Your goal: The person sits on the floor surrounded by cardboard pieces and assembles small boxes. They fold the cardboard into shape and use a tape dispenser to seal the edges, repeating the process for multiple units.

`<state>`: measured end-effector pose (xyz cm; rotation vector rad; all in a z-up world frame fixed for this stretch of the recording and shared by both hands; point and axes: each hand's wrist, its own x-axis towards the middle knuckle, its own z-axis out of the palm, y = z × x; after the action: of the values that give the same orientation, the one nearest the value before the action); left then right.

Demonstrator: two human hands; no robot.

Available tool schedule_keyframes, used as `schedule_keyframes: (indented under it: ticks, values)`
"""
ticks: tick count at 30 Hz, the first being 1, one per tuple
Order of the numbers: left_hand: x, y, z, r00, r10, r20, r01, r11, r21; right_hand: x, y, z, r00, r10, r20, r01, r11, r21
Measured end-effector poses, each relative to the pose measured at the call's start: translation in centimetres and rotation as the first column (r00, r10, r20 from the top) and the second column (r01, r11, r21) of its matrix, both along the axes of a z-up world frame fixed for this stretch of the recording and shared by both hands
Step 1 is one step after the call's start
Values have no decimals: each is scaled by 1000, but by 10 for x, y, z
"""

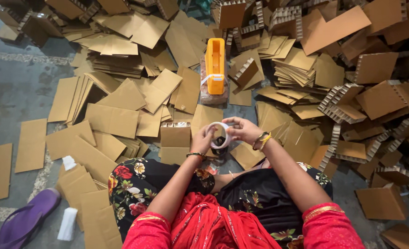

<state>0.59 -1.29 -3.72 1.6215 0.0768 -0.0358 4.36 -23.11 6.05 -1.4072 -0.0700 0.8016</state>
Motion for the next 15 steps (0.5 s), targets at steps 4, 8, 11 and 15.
schedule_keyframes:
  ticks: [4,8,11,15]
  values:
    - [0,-6,4,994,-68,-91,57,992,-115,11,-7,38,971,-126,203,176,952,-250]
    - [-20,-4,32,959,-228,168,90,809,581,15,-53,75,874,33,484,307,735,-604]
    - [-33,-13,54,918,-396,-21,236,502,832,10,-121,106,937,-109,333,273,821,-501]
    - [-36,-11,74,867,-445,-224,391,331,859,-27,-203,121,699,-667,256,601,743,295]
